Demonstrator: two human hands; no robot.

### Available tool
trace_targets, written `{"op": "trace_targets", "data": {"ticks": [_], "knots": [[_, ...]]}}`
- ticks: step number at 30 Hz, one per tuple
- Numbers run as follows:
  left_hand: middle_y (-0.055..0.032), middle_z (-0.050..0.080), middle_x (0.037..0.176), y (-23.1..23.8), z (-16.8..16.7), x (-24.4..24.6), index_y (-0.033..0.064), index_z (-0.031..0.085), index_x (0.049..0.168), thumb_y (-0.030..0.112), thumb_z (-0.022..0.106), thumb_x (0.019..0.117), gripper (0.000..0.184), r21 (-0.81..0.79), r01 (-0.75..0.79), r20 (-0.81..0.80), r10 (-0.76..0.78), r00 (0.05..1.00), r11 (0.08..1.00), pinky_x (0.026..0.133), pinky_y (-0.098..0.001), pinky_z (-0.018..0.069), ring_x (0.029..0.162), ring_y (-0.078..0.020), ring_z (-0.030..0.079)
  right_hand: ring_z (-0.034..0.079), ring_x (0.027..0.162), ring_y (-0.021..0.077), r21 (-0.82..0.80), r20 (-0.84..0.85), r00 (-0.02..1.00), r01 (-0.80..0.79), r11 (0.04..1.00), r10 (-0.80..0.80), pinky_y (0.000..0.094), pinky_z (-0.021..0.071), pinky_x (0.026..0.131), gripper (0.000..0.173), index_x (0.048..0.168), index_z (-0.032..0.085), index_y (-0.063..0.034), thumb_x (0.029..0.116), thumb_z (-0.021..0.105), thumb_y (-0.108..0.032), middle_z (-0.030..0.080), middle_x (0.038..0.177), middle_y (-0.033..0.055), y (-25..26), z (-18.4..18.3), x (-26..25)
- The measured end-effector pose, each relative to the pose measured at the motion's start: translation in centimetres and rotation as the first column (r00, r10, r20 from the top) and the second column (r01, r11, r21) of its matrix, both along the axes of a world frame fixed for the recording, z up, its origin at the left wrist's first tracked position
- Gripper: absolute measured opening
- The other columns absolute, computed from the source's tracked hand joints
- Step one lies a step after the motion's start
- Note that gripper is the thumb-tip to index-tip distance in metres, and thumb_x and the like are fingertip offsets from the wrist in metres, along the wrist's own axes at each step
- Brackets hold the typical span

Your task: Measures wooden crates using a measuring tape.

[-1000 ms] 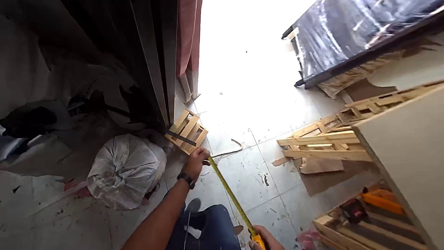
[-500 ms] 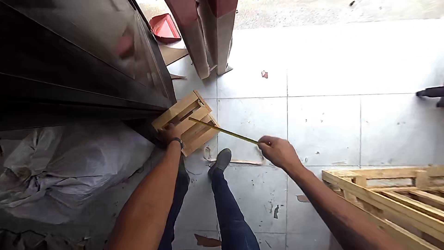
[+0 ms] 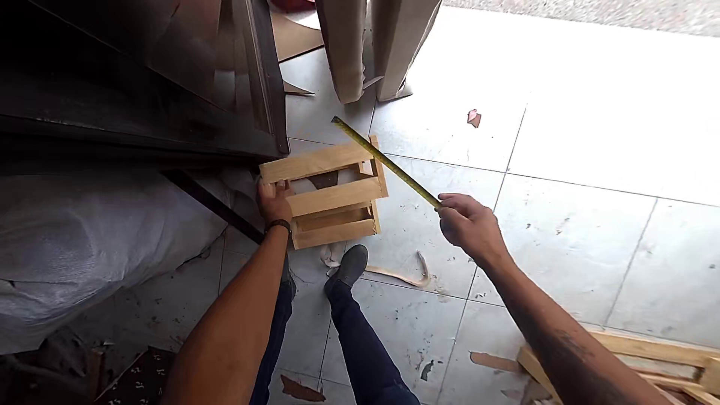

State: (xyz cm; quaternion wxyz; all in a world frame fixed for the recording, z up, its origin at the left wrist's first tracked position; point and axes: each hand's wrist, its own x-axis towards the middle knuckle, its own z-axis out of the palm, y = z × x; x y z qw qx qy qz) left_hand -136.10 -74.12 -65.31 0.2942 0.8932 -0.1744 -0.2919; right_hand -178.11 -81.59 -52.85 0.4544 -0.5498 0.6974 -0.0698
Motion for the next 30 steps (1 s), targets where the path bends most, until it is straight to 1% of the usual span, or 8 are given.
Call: {"op": "trace_targets", "data": {"ticks": [6, 9, 13, 17, 22, 24, 27, 30], "knots": [[-0.0133, 0.052, 0.152, 3.1, -0.4, -9.1, 0.0199, 0.032, 0.161, 0.019, 0.068, 0.0964, 0.074, 0.107, 0.088, -0.340, -0.047, 0.939, 0.990, 0.111, -0.0581, 0.0447, 0.138, -0.0313, 0.053, 0.071, 0.093, 0.0291, 0.284, 0.249, 0.896, 0.296, 0.912, -0.368, 0.0486, 0.0593, 0.069, 0.021, 0.099, 0.076, -0.0120, 0.0967, 0.060, -0.025, 0.062, 0.141, 0.0116, 3.3, -5.6, 0.6], [-0.0120, 0.066, 0.134, 4.2, 0.2, -9.9, 0.0137, 0.040, 0.155, 0.009, 0.066, 0.0947, 0.066, 0.111, 0.055, -0.484, 0.006, 0.875, 0.992, 0.102, -0.0536, 0.0530, 0.123, -0.0285, 0.063, 0.071, 0.096, 0.0265, 0.349, 0.206, 0.901, 0.296, 0.889, -0.381, 0.0506, 0.0594, 0.079, 0.019, 0.086, 0.075, -0.0136, 0.0954, 0.062, -0.023, 0.070, 0.126, 0.0082, 3.9, -6.2, 0.3], [-0.0134, 0.059, 0.142, 6.8, 5.0, -13.4, 0.0135, 0.037, 0.157, 0.009, 0.068, 0.0866, 0.077, -0.052, -0.061, -0.515, 0.026, 0.857, 0.997, 0.102, -0.0470, 0.0557, 0.127, -0.0228, 0.061, 0.068, 0.072, 0.0267, 0.357, 0.256, 0.832, 0.393, 0.848, -0.493, 0.0425, 0.0566, 0.061, 0.021, 0.093, 0.072, -0.0073, 0.0949, 0.058, -0.023, 0.073, 0.092, 0.0138, 5.5, -3.3, -2.3], [-0.0165, 0.046, 0.155, 11.1, 13.0, -17.2, 0.0073, 0.029, 0.160, 0.008, 0.070, 0.0846, 0.085, -0.162, -0.122, -0.495, 0.026, 0.868, 0.979, 0.110, -0.0421, 0.0512, 0.136, -0.0222, 0.053, 0.068, 0.069, 0.0262, 0.307, 0.386, 0.673, 0.552, 0.776, -0.631, 0.0361, 0.0547, 0.050, 0.029, 0.108, 0.069, -0.0015, 0.0934, 0.057, -0.024, 0.070, 0.110, 0.0202, 10.9, 3.1, -4.8], [-0.0178, 0.054, 0.145, 12.2, 23.3, -17.3, 0.0056, 0.026, 0.159, 0.007, 0.073, 0.0809, 0.091, -0.165, -0.209, -0.564, 0.082, 0.822, 0.964, 0.102, -0.0428, 0.0574, 0.127, -0.0229, 0.061, 0.071, 0.086, 0.0284, 0.073, 0.538, 0.712, 0.494, 0.866, -0.451, 0.0378, 0.0607, 0.065, 0.022, 0.087, 0.071, -0.0068, 0.0936, 0.058, -0.023, 0.048, 0.153, 0.0217, 12.0, 16.3, -6.4], [-0.0200, 0.058, 0.138, 11.4, 28.2, -16.4, 0.0052, 0.027, 0.157, 0.004, 0.073, 0.0816, 0.088, -0.161, -0.213, -0.641, 0.062, 0.765, 0.964, 0.097, -0.0473, 0.0601, 0.121, -0.0279, 0.065, 0.071, 0.085, 0.0256, -0.071, 0.544, 0.720, 0.551, 0.832, -0.431, 0.0358, 0.0609, 0.067, 0.024, 0.089, 0.072, -0.0070, 0.0976, 0.055, -0.021, 0.053, 0.149, 0.0194, 11.8, 23.9, -8.0], [-0.0260, 0.066, 0.122, 11.1, 35.8, -14.8, -0.0021, 0.032, 0.148, 0.001, 0.064, 0.0866, 0.070, -0.154, -0.170, -0.735, 0.003, 0.678, 0.973, 0.090, -0.0522, 0.0611, 0.111, -0.0359, 0.068, 0.067, 0.067, 0.0183, -0.125, 0.534, 0.541, 0.810, 0.573, -0.649, 0.0285, 0.0547, 0.050, 0.038, 0.129, 0.063, -0.0010, 0.1000, 0.043, -0.016, 0.071, 0.116, 0.0140, 15.8, 34.6, -12.9], [-0.0275, 0.069, 0.115, 11.0, 42.4, -13.0, -0.0047, 0.038, 0.142, 0.003, 0.056, 0.0937, 0.052, -0.105, -0.118, -0.804, -0.015, 0.595, 0.987, 0.087, -0.0524, 0.0612, 0.105, -0.0368, 0.071, 0.069, 0.076, 0.0172, -0.038, 0.463, 0.380, 0.911, 0.411, -0.801, 0.0285, 0.0536, 0.052, 0.033, 0.122, 0.062, -0.0028, 0.1007, 0.041, -0.018, 0.072, 0.117, 0.0123, 23.2, 38.7, -17.5]]}}
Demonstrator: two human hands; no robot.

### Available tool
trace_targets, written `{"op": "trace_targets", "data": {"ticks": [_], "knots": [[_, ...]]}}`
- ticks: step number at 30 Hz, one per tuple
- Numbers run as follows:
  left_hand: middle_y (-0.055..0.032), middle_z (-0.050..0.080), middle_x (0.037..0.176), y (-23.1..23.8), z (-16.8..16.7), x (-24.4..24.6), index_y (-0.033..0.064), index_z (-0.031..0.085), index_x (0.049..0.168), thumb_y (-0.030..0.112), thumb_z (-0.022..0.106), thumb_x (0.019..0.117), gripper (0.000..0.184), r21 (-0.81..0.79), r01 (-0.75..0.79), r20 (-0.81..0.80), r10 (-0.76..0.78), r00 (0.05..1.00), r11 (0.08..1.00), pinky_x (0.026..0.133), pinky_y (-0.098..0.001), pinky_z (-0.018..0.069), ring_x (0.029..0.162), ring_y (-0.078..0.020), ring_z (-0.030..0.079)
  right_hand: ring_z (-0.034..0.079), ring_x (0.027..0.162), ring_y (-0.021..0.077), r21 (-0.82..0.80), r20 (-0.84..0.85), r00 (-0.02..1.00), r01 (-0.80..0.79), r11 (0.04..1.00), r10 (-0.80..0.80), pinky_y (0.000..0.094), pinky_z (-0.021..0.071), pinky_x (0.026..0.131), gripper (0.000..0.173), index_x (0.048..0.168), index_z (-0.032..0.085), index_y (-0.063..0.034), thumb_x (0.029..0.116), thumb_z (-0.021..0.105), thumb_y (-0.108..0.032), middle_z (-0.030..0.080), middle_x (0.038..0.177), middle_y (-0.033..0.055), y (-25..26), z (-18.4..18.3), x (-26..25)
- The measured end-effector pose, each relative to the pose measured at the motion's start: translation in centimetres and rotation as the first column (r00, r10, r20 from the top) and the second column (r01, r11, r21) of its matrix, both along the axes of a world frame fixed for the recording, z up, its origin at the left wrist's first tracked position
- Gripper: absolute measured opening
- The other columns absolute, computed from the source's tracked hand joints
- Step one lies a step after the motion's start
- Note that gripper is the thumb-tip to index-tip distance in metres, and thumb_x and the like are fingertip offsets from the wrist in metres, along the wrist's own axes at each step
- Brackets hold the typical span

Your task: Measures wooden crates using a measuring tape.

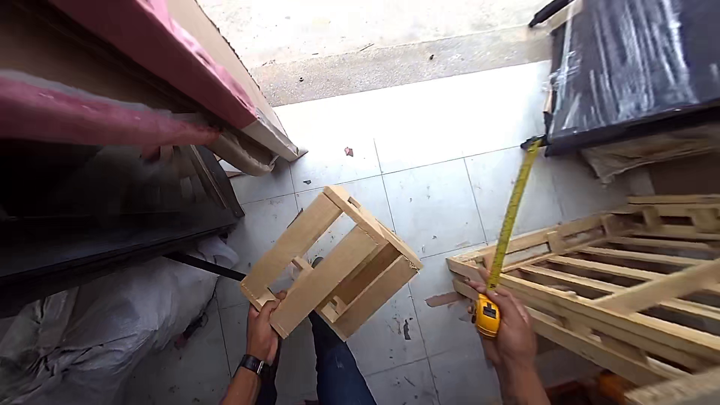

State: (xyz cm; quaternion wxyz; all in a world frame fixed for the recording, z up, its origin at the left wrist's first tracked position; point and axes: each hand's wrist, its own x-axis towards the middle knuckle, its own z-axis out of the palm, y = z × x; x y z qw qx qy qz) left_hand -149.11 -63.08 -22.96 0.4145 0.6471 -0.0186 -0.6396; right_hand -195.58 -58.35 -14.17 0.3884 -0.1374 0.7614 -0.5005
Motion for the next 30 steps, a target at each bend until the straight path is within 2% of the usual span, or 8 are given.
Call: {"op": "trace_targets", "data": {"ticks": [4, 6, 9, 12, 16, 24, 27, 30], "knots": [[-0.0235, 0.071, 0.107, 2.2, 7.0, 1.1, -0.0019, 0.050, 0.132, 0.016, 0.042, 0.1027, 0.035, 0.138, 0.133, -0.078, -0.123, 0.989, 0.981, 0.079, -0.0500, 0.0625, 0.095, -0.0322, 0.073, 0.072, 0.106, 0.0235, 0.031, 0.226, 0.971, 0.069, 0.997, -0.074, 0.0276, 0.0542, 0.052, 0.033, 0.123, 0.057, -0.0002, 0.1024, 0.039, -0.019, 0.063, 0.141, 0.0168, 8.0, 2.8, 0.1], [-0.0259, 0.071, 0.114, 3.9, 10.1, 1.9, -0.0027, 0.057, 0.127, 0.028, 0.026, 0.1081, 0.047, 0.173, 0.196, -0.203, -0.160, 0.966, 0.965, 0.086, -0.0518, 0.0597, 0.103, -0.0366, 0.071, 0.073, 0.089, 0.0213, 0.038, 0.310, 0.945, 0.099, 0.994, -0.106, 0.0274, 0.0519, 0.048, 0.031, 0.121, 0.057, -0.0006, 0.1020, 0.041, -0.019, 0.064, 0.139, 0.0174, 9.9, 4.5, 2.0], [-0.0226, 0.073, 0.103, 6.2, 13.8, 1.7, 0.0025, 0.060, 0.114, 0.041, 0.014, 0.1097, 0.060, 0.228, 0.206, -0.320, -0.126, 0.939, 0.952, 0.082, -0.0533, 0.0603, 0.099, -0.0382, 0.072, 0.062, 0.061, 0.0161, 0.029, 0.385, 0.912, 0.139, 0.990, -0.139, 0.0290, 0.0521, 0.047, 0.022, 0.108, 0.061, -0.0054, 0.0997, 0.049, -0.021, 0.067, 0.097, 0.0110, 11.5, 6.4, 3.1], [-0.0221, 0.072, 0.105, 8.2, 15.9, 2.2, 0.0046, 0.059, 0.115, 0.046, 0.015, 0.1096, 0.060, 0.278, 0.173, -0.349, -0.069, 0.934, 0.945, 0.085, -0.0573, 0.0582, 0.102, -0.0403, 0.070, 0.063, 0.060, 0.0170, -0.001, 0.432, 0.900, -0.056, 0.998, 0.051, 0.0302, 0.0538, 0.047, 0.017, 0.099, 0.056, -0.0091, 0.1000, 0.047, -0.024, 0.066, 0.090, 0.0096, 11.8, 9.3, 2.0], [-0.0252, 0.071, 0.116, 11.3, 16.7, 4.2, 0.0045, 0.054, 0.131, 0.049, 0.014, 0.1090, 0.064, 0.296, 0.127, -0.382, -0.004, 0.924, 0.947, 0.091, -0.0557, 0.0569, 0.110, -0.0405, 0.069, 0.065, 0.065, 0.0204, 0.056, 0.336, 0.911, -0.274, 0.960, 0.240, 0.0329, 0.0530, 0.049, 0.021, 0.098, 0.063, -0.0085, 0.0959, 0.050, -0.025, 0.069, 0.092, 0.0109, 10.1, 13.7, 2.4], [-0.0230, 0.060, 0.142, 17.8, 17.5, 7.4, 0.0050, 0.048, 0.144, 0.042, 0.017, 0.1057, 0.061, 0.212, -0.100, -0.596, 0.210, 0.775, 0.972, 0.106, -0.0529, 0.0498, 0.129, -0.0366, 0.059, 0.070, 0.072, 0.0174, -0.176, 0.255, 0.778, -0.546, 0.819, 0.574, 0.0326, 0.0587, 0.056, 0.014, 0.090, 0.066, -0.0148, 0.0936, 0.053, -0.017, 0.073, 0.104, 0.0069, 5.0, 20.2, 6.7], [-0.0205, 0.068, 0.129, 20.1, 19.5, 8.2, 0.0056, 0.057, 0.134, 0.037, 0.027, 0.1059, 0.051, 0.142, -0.229, -0.560, 0.269, 0.783, 0.963, 0.097, -0.0512, 0.0554, 0.118, -0.0342, 0.066, 0.070, 0.074, 0.0136, -0.259, 0.236, 0.689, -0.635, 0.728, 0.685, 0.0305, 0.0590, 0.060, 0.018, 0.088, 0.067, -0.0195, 0.0950, 0.051, -0.016, 0.075, 0.105, 0.0025, 3.0, 22.4, 9.4], [-0.0173, 0.070, 0.125, 22.7, 20.6, 9.5, 0.0084, 0.054, 0.133, 0.030, 0.024, 0.1077, 0.045, 0.089, -0.305, -0.473, 0.310, 0.824, 0.948, 0.089, -0.0480, 0.0593, 0.112, -0.0311, 0.069, 0.070, 0.076, 0.0120, -0.335, 0.198, 0.599, -0.702, 0.628, 0.776, 0.0305, 0.0595, 0.063, 0.019, 0.089, 0.070, -0.0222, 0.0966, 0.053, -0.017, 0.075, 0.104, 0.0000, 1.4, 23.1, 12.3]]}}
